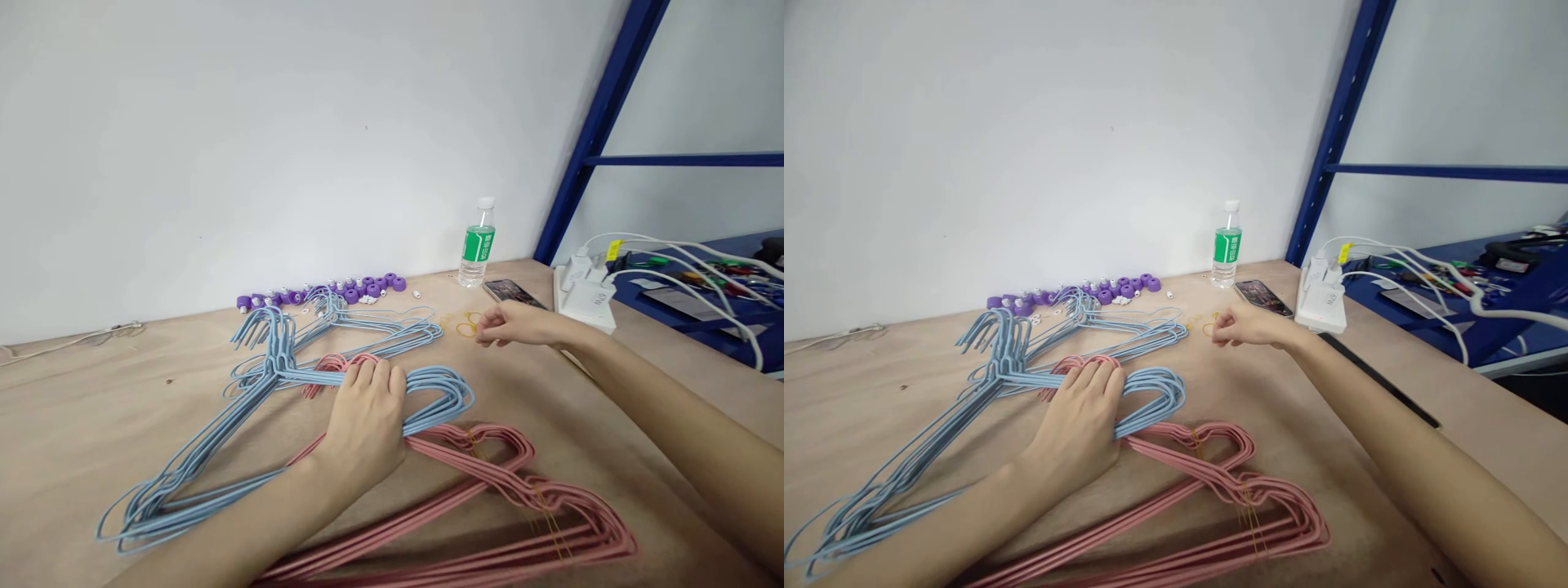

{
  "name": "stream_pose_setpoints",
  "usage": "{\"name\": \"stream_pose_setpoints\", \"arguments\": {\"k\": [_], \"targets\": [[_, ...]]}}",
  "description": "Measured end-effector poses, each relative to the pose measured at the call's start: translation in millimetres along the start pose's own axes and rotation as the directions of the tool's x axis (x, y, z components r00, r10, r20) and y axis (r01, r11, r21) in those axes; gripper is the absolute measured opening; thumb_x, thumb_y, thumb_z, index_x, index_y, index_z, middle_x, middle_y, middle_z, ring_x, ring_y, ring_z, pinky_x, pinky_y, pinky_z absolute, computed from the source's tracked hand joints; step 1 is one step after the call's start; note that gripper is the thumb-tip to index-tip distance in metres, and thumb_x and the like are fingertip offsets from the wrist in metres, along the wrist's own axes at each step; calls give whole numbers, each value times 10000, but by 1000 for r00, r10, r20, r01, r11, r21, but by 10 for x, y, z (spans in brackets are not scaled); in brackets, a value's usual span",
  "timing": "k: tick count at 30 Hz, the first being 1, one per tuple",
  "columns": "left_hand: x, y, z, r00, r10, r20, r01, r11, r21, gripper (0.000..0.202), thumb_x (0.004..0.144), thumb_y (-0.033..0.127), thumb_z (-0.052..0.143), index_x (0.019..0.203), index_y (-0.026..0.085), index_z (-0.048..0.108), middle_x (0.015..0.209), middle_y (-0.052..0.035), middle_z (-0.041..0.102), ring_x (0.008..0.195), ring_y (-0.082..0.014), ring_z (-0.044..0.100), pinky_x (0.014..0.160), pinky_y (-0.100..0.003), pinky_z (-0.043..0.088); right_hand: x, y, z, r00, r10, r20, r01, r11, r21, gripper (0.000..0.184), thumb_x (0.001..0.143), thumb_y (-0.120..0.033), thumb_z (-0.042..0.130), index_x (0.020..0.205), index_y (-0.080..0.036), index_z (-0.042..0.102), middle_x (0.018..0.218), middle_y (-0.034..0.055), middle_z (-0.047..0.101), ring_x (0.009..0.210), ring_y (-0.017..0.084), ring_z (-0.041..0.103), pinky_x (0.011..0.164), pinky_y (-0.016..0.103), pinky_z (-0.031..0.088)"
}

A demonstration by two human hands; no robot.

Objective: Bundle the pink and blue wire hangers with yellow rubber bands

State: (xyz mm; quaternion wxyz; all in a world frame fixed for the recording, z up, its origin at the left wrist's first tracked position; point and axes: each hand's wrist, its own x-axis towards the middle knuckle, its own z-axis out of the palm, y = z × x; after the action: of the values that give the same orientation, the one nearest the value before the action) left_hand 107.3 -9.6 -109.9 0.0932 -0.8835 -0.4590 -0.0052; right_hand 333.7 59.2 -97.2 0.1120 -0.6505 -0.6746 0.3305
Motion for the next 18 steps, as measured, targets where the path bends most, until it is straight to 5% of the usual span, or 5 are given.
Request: {"name": "stream_pose_setpoints", "arguments": {"k": [3, 6, 11, 15, 18], "targets": [[2, 3, -13, 1000, 4, -1, -4, 1000, -7, 301, 621, 110, 526, 919, 123, 493, 956, -129, 553, 914, -281, 494, 810, -418, 399, -65, -86, 5, 998, -58, 30, 47, 958, 284, 108, 681, -207, 547, 592, -156, 513, 627, -9, 581, 622, 81, 549, 664, 230, 459], [-5, 1, -21, 1000, -2, -6, 1, 1000, -14, 279, 636, 117, 531, 913, 127, 490, 946, -123, 550, 908, -278, 495, 808, -417, 395, -79, -119, 95, 986, -149, 72, 78, 802, 592, 183, 586, -241, 662, 595, -158, 500, 555, -38, 568, 570, 65, 544, 654, 221, 465], [-10, -3, -16, 1000, -3, 6, 3, 1000, -29, 254, 654, 132, 542, 901, 134, 483, 947, -118, 543, 910, -274, 492, 808, -415, 393, -142, -189, 252, 944, -255, 211, 5, 647, 762, 266, 567, -294, 729, 693, -168, 532, 461, -90, 514, 429, 28, 475, 440, 139, 398], [-2, -2, -13, 1000, -10, 8, 10, 1000, -27, 270, 649, 143, 551, 909, 134, 478, 957, -118, 539, 920, -275, 486, 812, -416, 393, -256, -250, 256, 924, -253, 287, -100, 566, 819, 294, 568, -239, 736, 821, -175, 602, 787, -4, 662, 557, 30, 554, 364, 91, 321], [-2, -1, -21, 1000, -12, 23, 13, 1000, -25, 296, 636, 145, 554, 923, 131, 480, 963, -118, 541, 920, -270, 487, 821, -408, 391, -324, -217, 254, 943, -273, 193, 2, 582, 813, 519, 560, -185, 736, 1050, -222, 568, 1137, 53, 595, 756, 76, 605, 417, 97, 378]]}}
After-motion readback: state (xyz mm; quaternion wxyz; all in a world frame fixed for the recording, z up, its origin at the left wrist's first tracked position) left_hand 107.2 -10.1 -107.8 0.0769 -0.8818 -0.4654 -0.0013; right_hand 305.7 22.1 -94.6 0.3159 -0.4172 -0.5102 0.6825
